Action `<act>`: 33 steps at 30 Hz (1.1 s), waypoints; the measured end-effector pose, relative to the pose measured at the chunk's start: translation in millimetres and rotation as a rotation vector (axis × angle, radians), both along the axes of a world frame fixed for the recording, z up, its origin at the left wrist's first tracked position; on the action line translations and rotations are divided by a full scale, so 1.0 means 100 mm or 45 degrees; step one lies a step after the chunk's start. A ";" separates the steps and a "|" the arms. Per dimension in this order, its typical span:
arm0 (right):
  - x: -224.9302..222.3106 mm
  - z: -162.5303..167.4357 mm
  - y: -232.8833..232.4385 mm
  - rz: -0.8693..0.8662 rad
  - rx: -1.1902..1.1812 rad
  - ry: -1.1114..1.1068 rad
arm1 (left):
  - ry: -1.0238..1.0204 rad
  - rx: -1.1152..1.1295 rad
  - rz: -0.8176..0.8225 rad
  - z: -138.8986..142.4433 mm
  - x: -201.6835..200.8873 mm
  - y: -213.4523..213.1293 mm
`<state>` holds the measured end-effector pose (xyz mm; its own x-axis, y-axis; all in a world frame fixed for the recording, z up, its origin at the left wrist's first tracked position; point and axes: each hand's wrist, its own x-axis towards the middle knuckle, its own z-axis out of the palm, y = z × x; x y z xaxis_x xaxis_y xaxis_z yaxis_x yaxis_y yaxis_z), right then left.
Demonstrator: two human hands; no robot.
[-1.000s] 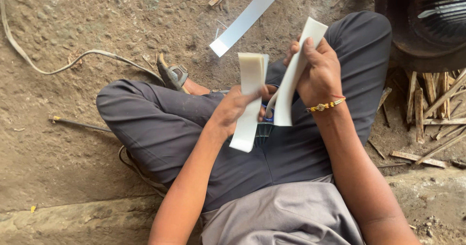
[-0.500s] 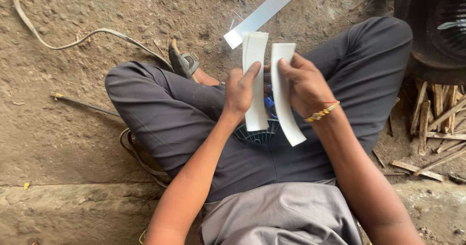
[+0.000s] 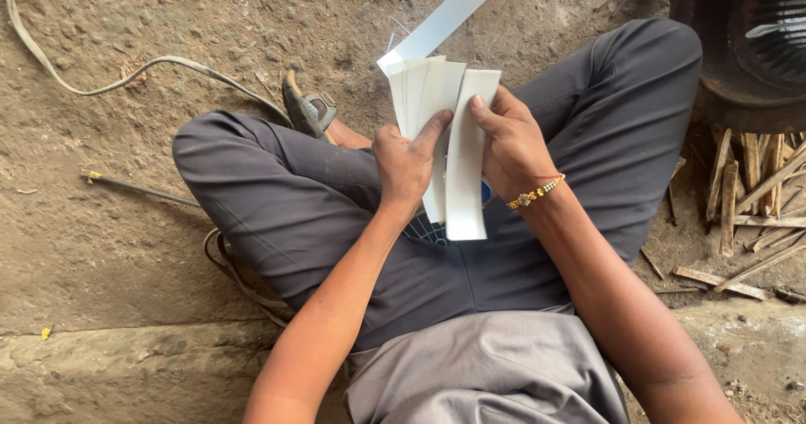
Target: The person sits on the ground and cuts a long white tape strip into shorter pieces with scissors, then stacks the cut pieces on their lap. They repeat the cutting and stacking cycle with additional strips throughout the episode.
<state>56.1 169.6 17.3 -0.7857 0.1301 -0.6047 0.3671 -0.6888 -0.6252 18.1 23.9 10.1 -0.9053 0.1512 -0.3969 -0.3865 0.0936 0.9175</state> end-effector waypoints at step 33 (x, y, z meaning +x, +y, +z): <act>0.02 0.09 0.00 0.440 0.543 0.026 | 0.069 0.375 -0.066 -0.03 -0.13 -0.11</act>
